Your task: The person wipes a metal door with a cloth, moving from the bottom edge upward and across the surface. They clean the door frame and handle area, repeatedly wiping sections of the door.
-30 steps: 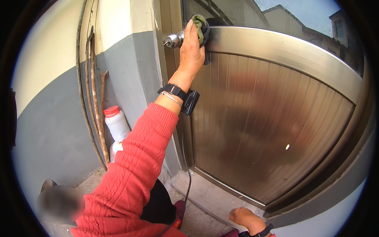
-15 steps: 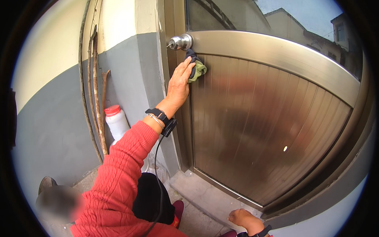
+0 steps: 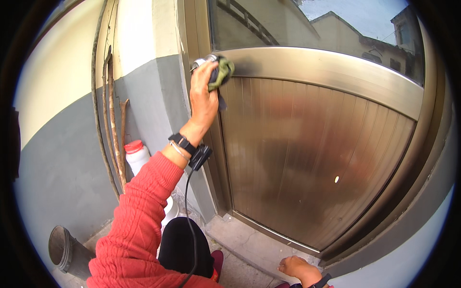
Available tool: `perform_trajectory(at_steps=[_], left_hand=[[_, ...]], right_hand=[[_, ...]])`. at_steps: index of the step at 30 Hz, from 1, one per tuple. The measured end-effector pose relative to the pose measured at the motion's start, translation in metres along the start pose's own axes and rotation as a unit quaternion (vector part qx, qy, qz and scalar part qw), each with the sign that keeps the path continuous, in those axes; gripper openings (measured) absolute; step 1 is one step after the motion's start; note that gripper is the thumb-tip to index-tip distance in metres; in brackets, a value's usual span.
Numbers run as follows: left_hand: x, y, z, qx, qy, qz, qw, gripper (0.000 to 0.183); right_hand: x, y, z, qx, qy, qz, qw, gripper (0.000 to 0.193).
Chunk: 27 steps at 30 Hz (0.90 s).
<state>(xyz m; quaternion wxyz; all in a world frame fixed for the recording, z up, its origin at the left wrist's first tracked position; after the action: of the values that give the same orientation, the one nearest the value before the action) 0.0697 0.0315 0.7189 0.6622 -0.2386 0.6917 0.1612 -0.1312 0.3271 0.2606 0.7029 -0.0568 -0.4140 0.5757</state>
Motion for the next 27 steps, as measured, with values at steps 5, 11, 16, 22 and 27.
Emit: perform_trajectory(at_steps=[5, 11, 16, 22, 27], left_hand=[[-0.033, 0.009, -0.048, -0.059, -0.094, 0.026, 0.993, 0.088], [-0.013, 0.066, -0.073, -0.011, -0.056, 0.056, 0.997, 0.092], [-0.018, 0.149, -0.092, -0.011, -0.085, 0.016, 0.996, 0.090], [-0.016, 0.304, -0.119, 0.054, -0.074, -0.133, 0.987, 0.069], [-0.020, 0.423, -0.124, 0.107, -0.079, -0.239, 0.962, 0.051]], right_hand=[[0.006, -0.004, 0.003, -0.004, 0.020, 0.022, 1.000, 0.042], [0.012, -0.005, 0.002, -0.017, 0.027, 0.035, 0.999, 0.040], [0.014, -0.006, 0.001, -0.008, 0.035, 0.055, 0.998, 0.036], [0.016, -0.017, 0.004, -0.001, 0.043, 0.064, 0.997, 0.034], [0.013, -0.028, 0.012, 0.011, 0.054, 0.064, 0.996, 0.034]])
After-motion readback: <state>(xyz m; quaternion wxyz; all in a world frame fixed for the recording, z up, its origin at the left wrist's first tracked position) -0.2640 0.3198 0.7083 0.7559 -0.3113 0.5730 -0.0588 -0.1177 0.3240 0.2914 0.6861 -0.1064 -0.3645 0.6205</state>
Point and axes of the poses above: each hand's wrist, its own x-axis away from the middle knuckle, its own z-axis out of the back of the hand, y = z × x, the point moved 8 cm from there along -x, towards the middle knuckle, and after that the axes turned 15 degrees about -x, right-handed, at the moved point
